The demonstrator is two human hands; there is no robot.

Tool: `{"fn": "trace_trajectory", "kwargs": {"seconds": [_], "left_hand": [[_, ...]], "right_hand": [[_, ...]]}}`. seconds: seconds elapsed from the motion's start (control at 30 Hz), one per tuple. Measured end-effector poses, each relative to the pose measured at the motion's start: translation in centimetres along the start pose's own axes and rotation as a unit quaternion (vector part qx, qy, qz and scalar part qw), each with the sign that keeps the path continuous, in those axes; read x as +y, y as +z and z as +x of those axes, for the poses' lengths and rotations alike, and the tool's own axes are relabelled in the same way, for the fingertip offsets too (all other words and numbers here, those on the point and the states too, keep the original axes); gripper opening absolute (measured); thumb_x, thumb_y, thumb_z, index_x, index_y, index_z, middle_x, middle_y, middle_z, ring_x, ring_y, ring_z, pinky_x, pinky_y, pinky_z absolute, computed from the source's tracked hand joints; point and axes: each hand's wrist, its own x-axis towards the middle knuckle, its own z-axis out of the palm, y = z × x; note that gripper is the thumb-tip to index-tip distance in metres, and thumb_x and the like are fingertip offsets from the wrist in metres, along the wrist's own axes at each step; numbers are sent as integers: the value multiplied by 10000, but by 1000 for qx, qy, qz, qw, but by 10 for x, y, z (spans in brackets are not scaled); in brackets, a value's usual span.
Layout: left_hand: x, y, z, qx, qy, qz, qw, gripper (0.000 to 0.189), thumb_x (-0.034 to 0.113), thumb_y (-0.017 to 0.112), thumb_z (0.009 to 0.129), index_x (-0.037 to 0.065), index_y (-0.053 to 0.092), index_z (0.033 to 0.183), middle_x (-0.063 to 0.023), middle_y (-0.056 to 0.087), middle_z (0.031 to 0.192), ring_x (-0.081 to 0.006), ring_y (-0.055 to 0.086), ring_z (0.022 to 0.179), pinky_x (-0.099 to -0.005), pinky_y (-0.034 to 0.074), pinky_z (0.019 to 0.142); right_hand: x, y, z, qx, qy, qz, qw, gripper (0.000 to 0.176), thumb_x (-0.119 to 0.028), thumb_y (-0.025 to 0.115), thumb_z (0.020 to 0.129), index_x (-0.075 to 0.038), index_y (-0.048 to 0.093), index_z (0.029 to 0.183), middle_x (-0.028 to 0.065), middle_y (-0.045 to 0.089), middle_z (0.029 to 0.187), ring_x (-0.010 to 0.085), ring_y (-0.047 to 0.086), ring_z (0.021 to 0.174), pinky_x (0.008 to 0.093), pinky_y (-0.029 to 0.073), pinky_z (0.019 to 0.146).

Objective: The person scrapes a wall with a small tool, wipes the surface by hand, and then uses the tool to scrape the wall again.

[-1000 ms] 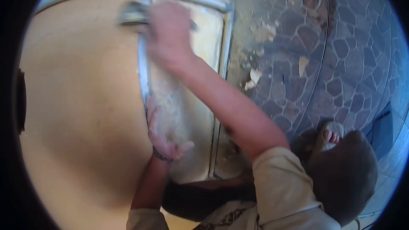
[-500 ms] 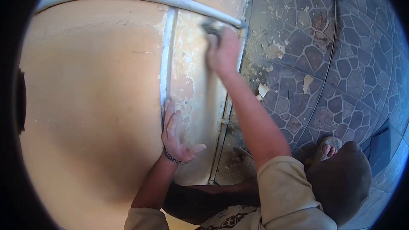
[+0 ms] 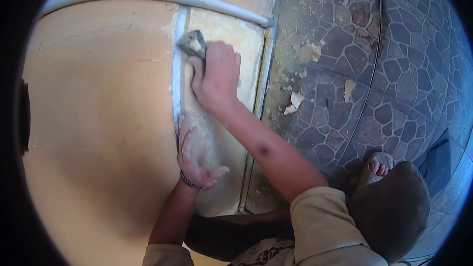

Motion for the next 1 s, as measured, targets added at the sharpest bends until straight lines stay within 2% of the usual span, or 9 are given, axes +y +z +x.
{"fn": "trace_trajectory", "kwargs": {"seconds": [0.03,0.1,0.27,0.37,0.43,0.5,0.73,0.87,1.0], "left_hand": [[-1,2,-1,6,0,-5,1000,958,607,695,766,-36,343,1382,-342,413,1374,-522,390,1292,-612,259,1084],[1,3,0,1,-10,6,1000,948,605,691,771,-39,350,1377,-345,416,1371,-522,392,1290,-609,258,1086],[2,1,-1,4,0,11,1000,940,608,675,783,-47,355,1376,-351,395,1386,-518,378,1302,-602,254,1093],[-2,2,-2,0,-1,3,1000,952,617,668,785,-49,346,1385,-354,374,1404,-510,362,1317,-600,245,1100],[1,1,-1,6,-5,8,1000,932,596,680,784,-61,366,1365,-349,400,1384,-519,380,1302,-607,268,1084],[1,0,-1,3,-5,13,1000,931,599,678,783,-60,368,1363,-347,397,1387,-518,380,1302,-604,268,1086],[1,2,-2,-10,-14,25,1000,926,620,663,785,-55,381,1352,-341,397,1393,-506,384,1307,-600,243,1100],[2,1,-1,-20,-22,31,999,924,626,662,782,-48,384,1349,-343,409,1386,-504,391,1304,-598,234,1103],[3,2,-1,-21,-27,35,999,918,624,667,779,-39,386,1348,-343,421,1377,-503,399,1300,-601,235,1100]], "right_hand": [[2,2,6,9,-21,-18,1000,207,-171,644,837,-25,531,932,203,534,857,396,509,822,488,353,710],[20,4,41,9,115,-34,993,203,-162,640,842,-18,519,918,203,531,838,398,503,807,481,353,703],[-2,2,-22,8,22,-6,1000,229,-186,681,824,-24,523,858,197,552,834,391,512,766,478,380,691],[-1,-17,-51,-69,73,98,990,240,-198,687,829,-15,542,884,198,537,833,387,512,768,458,389,699],[15,-26,-62,-62,247,139,957,303,-287,658,893,0,560,894,149,529,835,295,509,749,401,421,716],[46,-29,-59,29,281,109,953,339,-325,630,920,5,553,905,121,542,862,238,519,786,379,435,736],[51,-54,-11,10,421,372,827,396,-366,521,994,12,451,1092,140,612,876,230,611,820,375,486,752],[68,-29,-28,33,363,157,918,414,-365,472,1012,30,447,1133,186,609,972,291,611,933,403,466,833],[69,-26,-30,36,362,45,930,421,-348,459,1009,52,496,1136,228,588,1034,372,582,938,437,441,845]]}}
